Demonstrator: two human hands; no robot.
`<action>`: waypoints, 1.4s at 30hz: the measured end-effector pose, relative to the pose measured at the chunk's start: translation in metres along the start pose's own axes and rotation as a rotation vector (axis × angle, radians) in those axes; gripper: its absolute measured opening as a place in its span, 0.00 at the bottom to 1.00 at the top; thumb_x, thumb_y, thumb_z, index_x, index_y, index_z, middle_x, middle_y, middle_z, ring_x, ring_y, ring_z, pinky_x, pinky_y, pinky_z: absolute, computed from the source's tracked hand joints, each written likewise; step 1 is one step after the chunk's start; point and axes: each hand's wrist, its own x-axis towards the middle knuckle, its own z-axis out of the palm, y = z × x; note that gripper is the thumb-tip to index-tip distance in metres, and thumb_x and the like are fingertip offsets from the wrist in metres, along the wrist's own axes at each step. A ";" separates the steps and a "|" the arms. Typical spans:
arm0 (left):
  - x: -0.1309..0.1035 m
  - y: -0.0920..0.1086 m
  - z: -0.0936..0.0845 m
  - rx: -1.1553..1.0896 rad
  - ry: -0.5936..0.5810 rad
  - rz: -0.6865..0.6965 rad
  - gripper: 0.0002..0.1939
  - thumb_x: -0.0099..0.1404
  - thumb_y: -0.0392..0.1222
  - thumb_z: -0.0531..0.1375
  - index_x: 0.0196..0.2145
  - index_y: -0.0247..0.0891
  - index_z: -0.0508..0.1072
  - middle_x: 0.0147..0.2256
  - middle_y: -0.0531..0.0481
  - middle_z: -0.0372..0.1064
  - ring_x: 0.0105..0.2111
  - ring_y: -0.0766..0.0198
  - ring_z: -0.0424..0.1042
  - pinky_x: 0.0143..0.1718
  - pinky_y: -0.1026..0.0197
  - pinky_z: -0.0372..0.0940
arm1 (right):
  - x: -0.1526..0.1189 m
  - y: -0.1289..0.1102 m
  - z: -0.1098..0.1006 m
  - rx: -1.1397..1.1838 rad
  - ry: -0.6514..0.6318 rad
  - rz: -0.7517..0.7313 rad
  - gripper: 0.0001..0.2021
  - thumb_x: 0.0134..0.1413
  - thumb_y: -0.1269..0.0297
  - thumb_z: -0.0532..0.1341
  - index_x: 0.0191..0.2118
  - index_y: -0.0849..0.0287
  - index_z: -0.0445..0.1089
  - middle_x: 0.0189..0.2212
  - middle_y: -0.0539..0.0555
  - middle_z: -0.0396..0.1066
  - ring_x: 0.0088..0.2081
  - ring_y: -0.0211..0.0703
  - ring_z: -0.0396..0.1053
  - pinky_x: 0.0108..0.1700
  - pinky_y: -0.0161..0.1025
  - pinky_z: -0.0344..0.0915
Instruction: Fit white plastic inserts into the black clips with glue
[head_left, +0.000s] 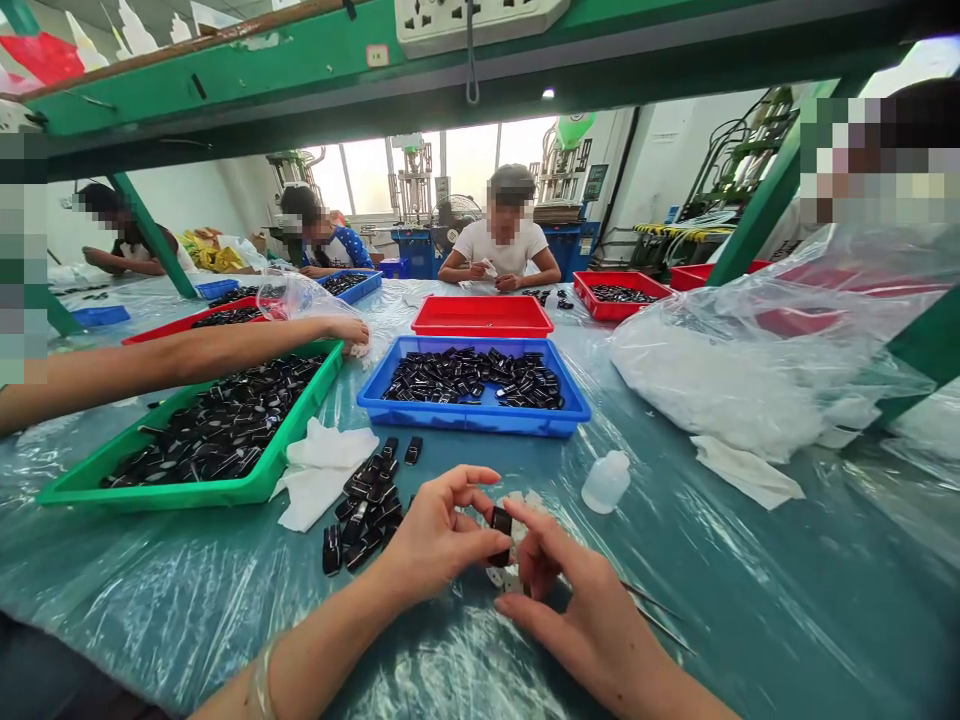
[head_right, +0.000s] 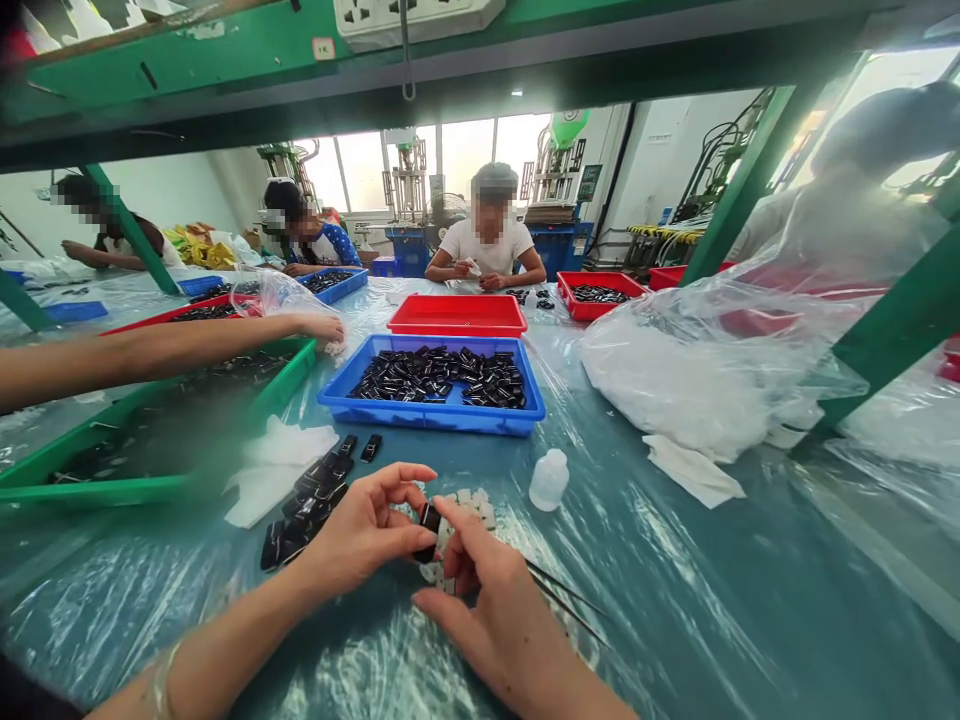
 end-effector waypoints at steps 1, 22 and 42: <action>0.000 -0.001 0.000 -0.001 -0.002 -0.003 0.24 0.48 0.33 0.65 0.44 0.37 0.64 0.32 0.56 0.63 0.20 0.73 0.69 0.24 0.67 0.64 | 0.000 0.001 0.000 -0.021 0.001 -0.006 0.28 0.45 0.72 0.60 0.55 0.55 0.59 0.26 0.45 0.63 0.26 0.36 0.62 0.31 0.36 0.63; -0.004 0.004 0.002 -0.088 -0.059 -0.140 0.17 0.56 0.49 0.61 0.37 0.32 0.71 0.26 0.50 0.69 0.23 0.68 0.69 0.25 0.65 0.67 | 0.000 -0.001 -0.004 -0.123 0.066 -0.109 0.20 0.50 0.70 0.58 0.51 0.56 0.62 0.23 0.45 0.64 0.23 0.35 0.64 0.28 0.32 0.64; -0.002 0.002 0.001 -0.030 -0.158 -0.174 0.20 0.53 0.55 0.61 0.23 0.32 0.69 0.20 0.49 0.68 0.21 0.67 0.70 0.22 0.67 0.65 | -0.003 0.010 -0.002 -0.110 -0.018 -0.111 0.23 0.55 0.68 0.56 0.57 0.54 0.56 0.26 0.46 0.65 0.26 0.36 0.65 0.31 0.34 0.63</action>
